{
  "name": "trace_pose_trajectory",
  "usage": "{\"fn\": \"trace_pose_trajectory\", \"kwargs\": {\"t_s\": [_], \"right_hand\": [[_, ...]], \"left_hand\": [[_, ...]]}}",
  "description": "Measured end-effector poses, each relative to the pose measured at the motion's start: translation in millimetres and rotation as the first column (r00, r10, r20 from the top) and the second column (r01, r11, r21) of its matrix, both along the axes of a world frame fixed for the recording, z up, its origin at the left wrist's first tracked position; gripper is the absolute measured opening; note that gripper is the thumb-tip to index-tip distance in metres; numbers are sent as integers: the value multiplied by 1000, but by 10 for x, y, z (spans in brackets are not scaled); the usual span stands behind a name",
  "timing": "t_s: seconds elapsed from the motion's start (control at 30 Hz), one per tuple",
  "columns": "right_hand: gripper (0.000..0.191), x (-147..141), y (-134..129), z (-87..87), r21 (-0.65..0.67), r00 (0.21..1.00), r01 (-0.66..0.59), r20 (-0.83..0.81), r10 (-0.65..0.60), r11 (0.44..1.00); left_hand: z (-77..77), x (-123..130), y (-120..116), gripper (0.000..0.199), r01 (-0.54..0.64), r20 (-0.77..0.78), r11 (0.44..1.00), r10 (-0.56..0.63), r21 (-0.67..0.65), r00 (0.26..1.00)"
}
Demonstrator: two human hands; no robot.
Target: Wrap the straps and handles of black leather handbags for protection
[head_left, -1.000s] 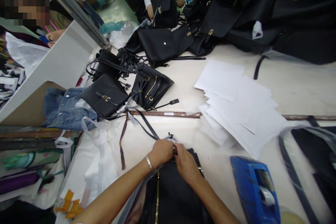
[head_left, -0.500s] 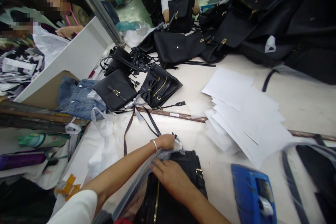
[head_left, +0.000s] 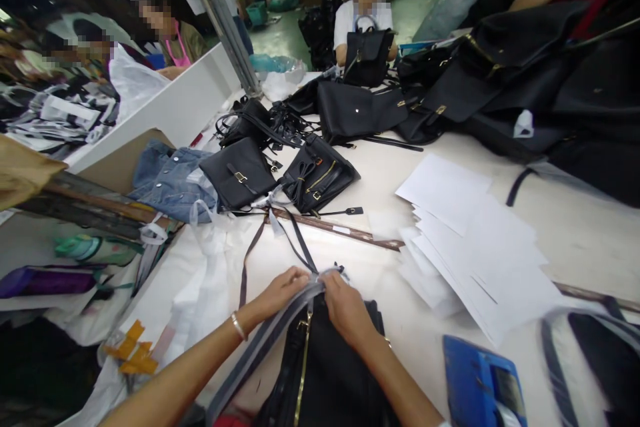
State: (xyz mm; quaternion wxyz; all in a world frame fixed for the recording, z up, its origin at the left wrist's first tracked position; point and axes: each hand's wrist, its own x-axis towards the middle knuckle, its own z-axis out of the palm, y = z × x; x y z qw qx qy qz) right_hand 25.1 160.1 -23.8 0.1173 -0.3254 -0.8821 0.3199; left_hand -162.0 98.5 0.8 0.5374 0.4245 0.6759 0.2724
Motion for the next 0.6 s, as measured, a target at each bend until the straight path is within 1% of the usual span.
{"fn": "trace_pose_trajectory", "kwargs": {"t_s": [0.07,0.13,0.2,0.23,0.3,0.33,0.37,0.4,0.43,0.47,0.5,0.53,0.57,0.6], "right_hand": [[29,32,97,-78,-91,985,131,-96,-140,987],[30,32,211,-204,-148,952,237,-160,-260,960],[29,29,328,-338,-178,920,315,-186,-346,932],[28,35,380,-390,-195,907,344,-185,-379,918],[26,67,444,-431,-232,896,368,-168,-410,900],[26,89,444,-412,-237,898,367,-162,-409,899],[27,110,418,-366,-225,898,372,-160,-411,901],[30,128,364,-297,-197,895,385,-160,-417,901],[36,139,283,-212,-166,887,407,-165,-432,898],[44,140,178,-119,-148,872,436,-175,-458,888],[53,130,50,-25,-169,857,456,-182,-483,874],[59,105,-95,65,-241,847,448,-194,-495,861],[64,67,-256,144,-362,845,394,-218,-488,845],[68,14,-427,212,-506,849,287,-258,-460,813]], "left_hand": [[157,-97,-403,38,16,242,990,19,-140,970],[263,-180,-815,37,44,385,956,74,-289,920],[319,-277,-1205,39,73,467,913,135,-401,874],[331,-333,-1378,40,102,496,893,146,-438,856],[338,-445,-1638,43,142,508,861,148,-488,848],[343,-487,-1709,43,145,505,849,158,-509,849],[358,-511,-1730,43,129,501,846,176,-517,847],[386,-513,-1697,43,107,505,851,200,-514,840],[429,-492,-1607,41,65,518,867,234,-494,823],[483,-448,-1462,40,31,543,889,252,-457,801],[543,-385,-1268,39,13,581,906,260,-422,771],[602,-306,-1035,36,-39,610,919,293,-393,736],[652,-216,-774,35,-62,648,929,300,-364,700],[688,-116,-500,33,-81,689,941,297,-328,661]]}}
